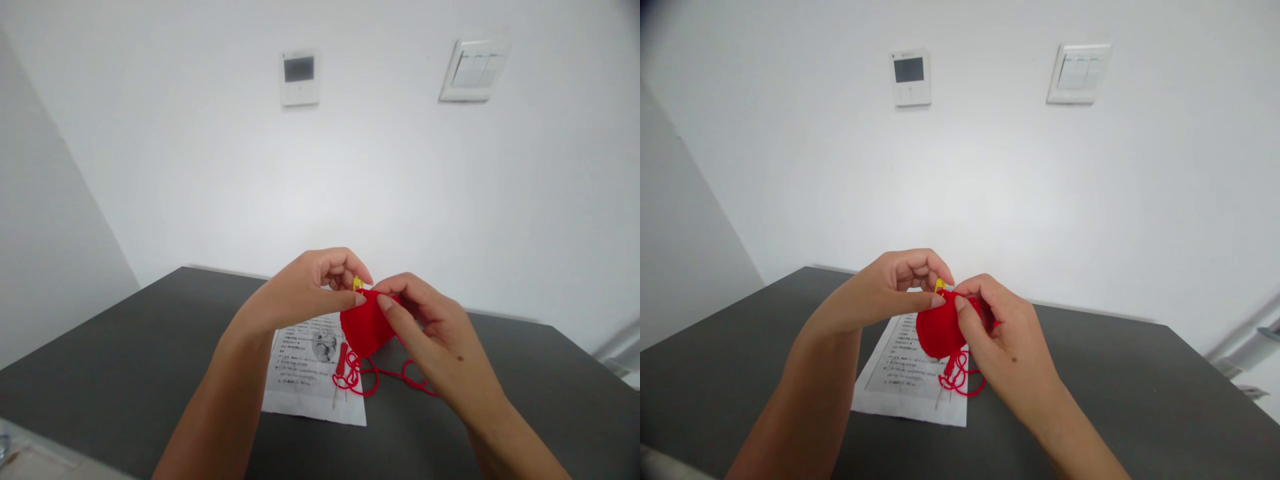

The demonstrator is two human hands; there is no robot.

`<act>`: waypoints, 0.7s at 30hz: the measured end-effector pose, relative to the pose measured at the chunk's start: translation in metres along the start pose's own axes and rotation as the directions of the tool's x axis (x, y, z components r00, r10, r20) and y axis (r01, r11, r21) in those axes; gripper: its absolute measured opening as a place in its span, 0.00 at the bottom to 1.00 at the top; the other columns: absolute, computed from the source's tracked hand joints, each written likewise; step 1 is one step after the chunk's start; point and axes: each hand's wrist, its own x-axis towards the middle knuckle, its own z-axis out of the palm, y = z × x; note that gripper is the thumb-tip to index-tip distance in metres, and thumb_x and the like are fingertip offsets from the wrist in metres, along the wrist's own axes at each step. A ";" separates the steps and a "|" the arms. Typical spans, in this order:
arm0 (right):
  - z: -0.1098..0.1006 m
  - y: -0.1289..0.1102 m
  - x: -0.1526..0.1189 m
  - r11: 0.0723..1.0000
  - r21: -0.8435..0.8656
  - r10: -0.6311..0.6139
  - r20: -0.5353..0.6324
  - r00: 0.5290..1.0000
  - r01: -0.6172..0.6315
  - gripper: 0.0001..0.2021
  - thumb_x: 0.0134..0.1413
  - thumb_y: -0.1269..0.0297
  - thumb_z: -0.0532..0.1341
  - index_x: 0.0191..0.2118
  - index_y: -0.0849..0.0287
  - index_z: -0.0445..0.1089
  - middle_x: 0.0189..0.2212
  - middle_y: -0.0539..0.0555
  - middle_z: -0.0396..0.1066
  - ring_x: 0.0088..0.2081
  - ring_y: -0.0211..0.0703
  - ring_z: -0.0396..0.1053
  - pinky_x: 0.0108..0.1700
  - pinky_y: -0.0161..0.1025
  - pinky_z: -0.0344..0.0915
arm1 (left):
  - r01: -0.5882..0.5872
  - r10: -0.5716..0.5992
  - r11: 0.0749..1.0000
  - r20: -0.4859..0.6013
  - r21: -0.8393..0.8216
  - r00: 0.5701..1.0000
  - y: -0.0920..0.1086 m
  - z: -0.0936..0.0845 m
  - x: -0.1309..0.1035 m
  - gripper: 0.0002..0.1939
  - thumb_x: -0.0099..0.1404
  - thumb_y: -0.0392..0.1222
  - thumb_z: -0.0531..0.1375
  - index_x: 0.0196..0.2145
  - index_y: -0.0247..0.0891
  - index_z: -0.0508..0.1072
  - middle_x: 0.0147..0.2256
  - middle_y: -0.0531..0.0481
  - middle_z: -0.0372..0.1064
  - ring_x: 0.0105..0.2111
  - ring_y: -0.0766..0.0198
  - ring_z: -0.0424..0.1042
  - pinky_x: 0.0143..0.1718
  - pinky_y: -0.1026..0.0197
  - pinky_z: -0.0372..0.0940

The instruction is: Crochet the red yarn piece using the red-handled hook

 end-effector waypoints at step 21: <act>0.000 0.001 0.000 0.992 0.118 0.045 0.011 0.999 -0.046 0.07 0.59 0.64 0.56 0.31 0.57 0.67 0.20 0.46 0.64 0.21 0.34 0.57 0.23 0.31 0.54 | -0.039 0.039 0.998 0.008 -0.043 0.999 -0.002 0.000 0.001 0.08 0.56 0.35 0.62 0.35 0.35 0.71 0.27 0.54 0.66 0.27 0.71 0.65 0.29 0.67 0.59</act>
